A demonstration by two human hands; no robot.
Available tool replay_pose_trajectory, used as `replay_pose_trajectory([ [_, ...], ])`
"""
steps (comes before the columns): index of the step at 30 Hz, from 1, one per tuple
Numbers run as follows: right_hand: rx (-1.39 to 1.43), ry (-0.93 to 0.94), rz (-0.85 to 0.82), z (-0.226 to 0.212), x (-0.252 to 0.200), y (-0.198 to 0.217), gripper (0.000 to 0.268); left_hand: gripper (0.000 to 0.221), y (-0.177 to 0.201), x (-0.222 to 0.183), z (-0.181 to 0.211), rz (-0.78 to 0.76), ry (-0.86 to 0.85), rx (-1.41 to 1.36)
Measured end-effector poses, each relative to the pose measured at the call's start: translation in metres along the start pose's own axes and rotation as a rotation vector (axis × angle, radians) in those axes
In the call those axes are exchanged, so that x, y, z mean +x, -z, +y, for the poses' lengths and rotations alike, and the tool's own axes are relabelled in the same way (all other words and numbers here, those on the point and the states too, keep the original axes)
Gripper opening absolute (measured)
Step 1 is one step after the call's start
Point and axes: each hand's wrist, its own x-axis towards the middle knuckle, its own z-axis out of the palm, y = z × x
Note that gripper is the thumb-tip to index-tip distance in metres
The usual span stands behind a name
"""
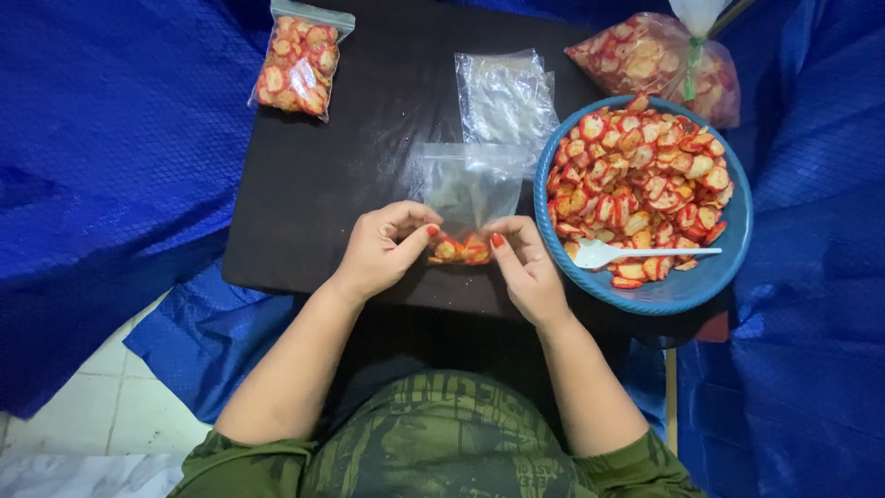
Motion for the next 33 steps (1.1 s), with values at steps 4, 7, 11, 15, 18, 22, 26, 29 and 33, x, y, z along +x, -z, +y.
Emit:
replay_pose_trajectory([
  [4, -0.021, -0.012, 0.003, -0.002, 0.001, 0.001, 0.013, 0.014, -0.003, 0.001, 0.011, -0.025, -0.034, -0.032],
  [7, 0.028, 0.016, -0.036, -0.003, -0.001, -0.001, 0.014, 0.011, -0.004, 0.001, 0.026, -0.070, -0.058, 0.024],
  [11, -0.012, 0.112, -0.070, -0.007, -0.002, -0.002, 0.029, 0.005, -0.003, 0.001, 0.028, -0.022, -0.145, 0.117],
  [15, -0.219, 0.209, -0.070, -0.008, -0.002, -0.005, 0.029, 0.004, 0.002, 0.000, 0.018, 0.004, -0.140, 0.131],
  [18, -0.470, 0.389, -0.116, -0.041, 0.004, -0.019, 0.020, 0.008, 0.002, -0.001, 0.010, -0.012, -0.188, 0.278],
  [22, -0.376, 0.299, -0.101, -0.064, -0.007, -0.030, 0.021, 0.009, 0.007, -0.011, 0.027, -0.050, -0.235, 0.337],
  [26, -0.375, 0.422, -0.010, -0.076, -0.015, -0.027, 0.005, 0.013, 0.014, -0.019, 0.034, -0.088, -0.211, 0.147],
  [29, -0.386, 0.406, -0.021, -0.061, -0.015, -0.024, 0.004, 0.028, 0.020, -0.022, 0.027, -0.055, -0.210, 0.176],
  [33, -0.394, 0.288, -0.032, -0.075, -0.021, -0.028, 0.011, 0.036, 0.024, -0.027, 0.029, -0.049, -0.193, 0.188],
])
